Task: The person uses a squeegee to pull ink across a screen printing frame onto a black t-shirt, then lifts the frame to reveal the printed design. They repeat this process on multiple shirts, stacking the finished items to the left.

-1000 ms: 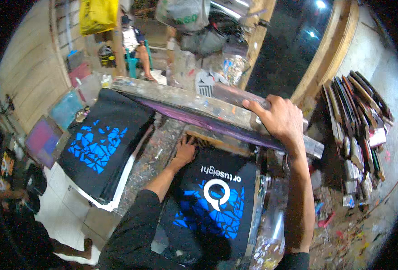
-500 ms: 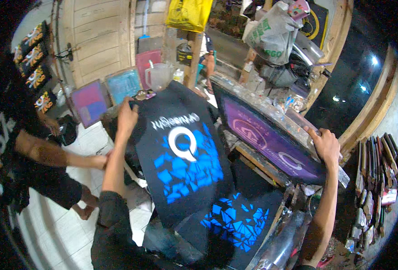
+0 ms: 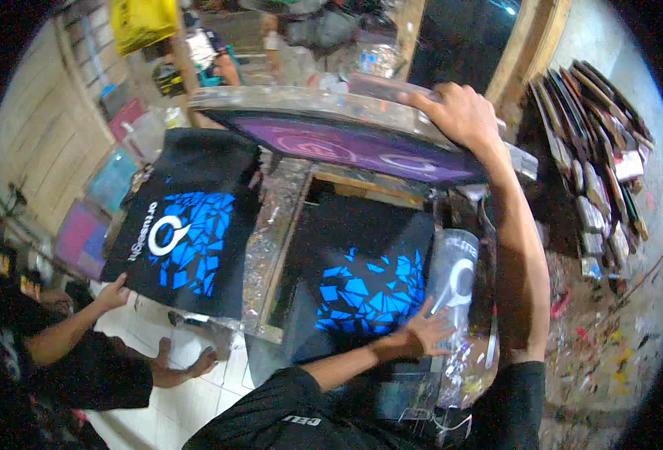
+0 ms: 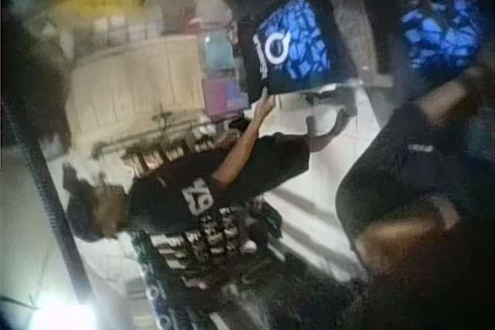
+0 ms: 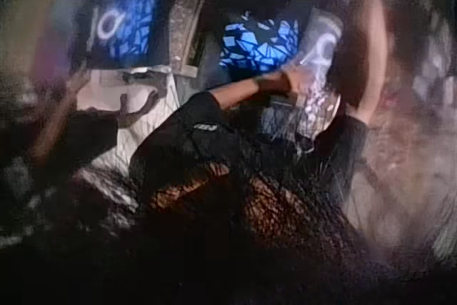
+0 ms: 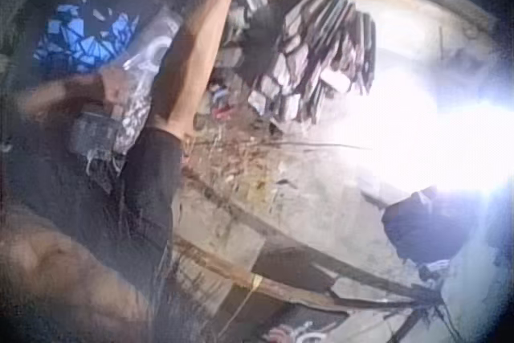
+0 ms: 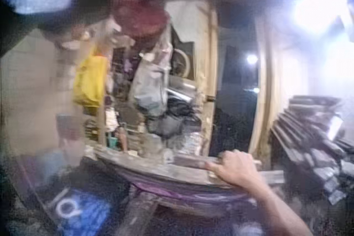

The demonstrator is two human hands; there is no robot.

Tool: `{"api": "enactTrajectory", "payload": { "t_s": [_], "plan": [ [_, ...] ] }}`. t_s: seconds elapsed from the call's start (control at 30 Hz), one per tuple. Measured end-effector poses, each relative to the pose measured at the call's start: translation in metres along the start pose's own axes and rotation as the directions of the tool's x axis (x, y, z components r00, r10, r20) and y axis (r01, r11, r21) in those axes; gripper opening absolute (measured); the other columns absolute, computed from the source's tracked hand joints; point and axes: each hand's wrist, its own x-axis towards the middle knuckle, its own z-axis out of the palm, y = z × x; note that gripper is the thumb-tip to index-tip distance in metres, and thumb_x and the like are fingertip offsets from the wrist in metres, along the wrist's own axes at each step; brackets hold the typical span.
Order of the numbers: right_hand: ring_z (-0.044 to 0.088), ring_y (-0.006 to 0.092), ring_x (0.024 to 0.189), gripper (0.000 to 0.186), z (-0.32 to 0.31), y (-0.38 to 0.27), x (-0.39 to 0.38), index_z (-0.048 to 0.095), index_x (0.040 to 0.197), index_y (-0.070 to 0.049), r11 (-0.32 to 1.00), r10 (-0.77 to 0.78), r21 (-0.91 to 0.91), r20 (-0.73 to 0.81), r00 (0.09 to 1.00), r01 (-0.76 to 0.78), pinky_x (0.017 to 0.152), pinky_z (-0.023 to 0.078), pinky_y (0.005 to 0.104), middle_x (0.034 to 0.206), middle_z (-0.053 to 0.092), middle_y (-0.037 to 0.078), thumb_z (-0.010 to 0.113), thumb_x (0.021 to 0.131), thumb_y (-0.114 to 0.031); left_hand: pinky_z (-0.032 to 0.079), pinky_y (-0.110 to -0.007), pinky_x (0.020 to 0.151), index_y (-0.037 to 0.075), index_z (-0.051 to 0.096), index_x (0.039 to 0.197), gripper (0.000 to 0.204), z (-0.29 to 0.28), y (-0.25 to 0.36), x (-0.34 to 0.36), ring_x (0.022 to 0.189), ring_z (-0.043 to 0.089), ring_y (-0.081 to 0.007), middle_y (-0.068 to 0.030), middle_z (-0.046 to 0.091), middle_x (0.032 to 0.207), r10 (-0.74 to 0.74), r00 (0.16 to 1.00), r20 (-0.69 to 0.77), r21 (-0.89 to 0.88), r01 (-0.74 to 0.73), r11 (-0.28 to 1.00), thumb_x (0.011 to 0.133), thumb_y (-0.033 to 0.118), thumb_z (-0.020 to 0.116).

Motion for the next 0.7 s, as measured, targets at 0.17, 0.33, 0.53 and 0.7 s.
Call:
{"api": "enactTrajectory", "payload": {
  "t_s": [0.17,0.33,0.53,0.7],
  "plan": [
    [0.070,0.0468,0.103,0.086,0.003,0.005,0.016,0.079,0.100,-0.003,1.000,-0.026,0.010,-0.046,0.999,0.027,0.093,0.055,0.0532,0.102,0.073,0.031,0.055,0.081,-0.083,0.032,-0.061,0.116,0.012,0.065,0.132,0.056,-0.102,-0.107,-0.152,0.139,0.047,-0.0394,-0.0184,0.053,0.147,-0.516,0.803,-0.299,0.067,0.557,0.828,0.088,0.047,0.070],
    [0.071,0.0451,0.104,0.088,-0.008,0.005,0.044,0.079,0.104,-0.002,1.000,-0.026,0.005,-0.062,0.998,0.027,0.095,0.054,0.0529,0.107,0.073,0.029,0.053,0.081,-0.084,0.018,-0.058,0.124,0.015,0.051,0.151,0.082,-0.115,-0.147,-0.216,0.152,0.028,-0.0385,-0.0196,0.038,0.160,-0.475,0.873,-0.110,0.334,0.482,0.810,0.087,0.065,0.066],
    [0.069,0.0445,0.111,0.081,-0.023,0.008,0.054,0.074,0.110,0.006,0.996,0.027,0.084,0.088,0.996,-0.035,0.097,0.054,0.0493,0.114,0.071,0.031,0.056,0.090,-0.070,0.015,-0.058,0.125,0.018,0.049,0.153,0.083,-0.113,-0.146,-0.209,0.154,0.026,-0.0378,-0.0178,0.036,0.162,-0.557,0.830,-0.013,0.325,0.531,0.783,0.087,0.066,0.066],
    [0.069,0.0434,0.108,0.081,-0.014,0.015,0.067,0.073,0.107,0.006,0.997,0.029,0.064,0.040,0.999,-0.032,0.095,0.054,0.0489,0.111,0.071,0.030,0.055,0.090,-0.072,0.013,-0.059,0.125,0.020,0.047,0.154,0.083,-0.111,-0.161,-0.226,0.155,0.024,-0.0354,-0.0167,0.034,0.164,-0.482,0.875,-0.041,0.371,0.461,0.806,0.088,0.068,0.063]
  ]
}}
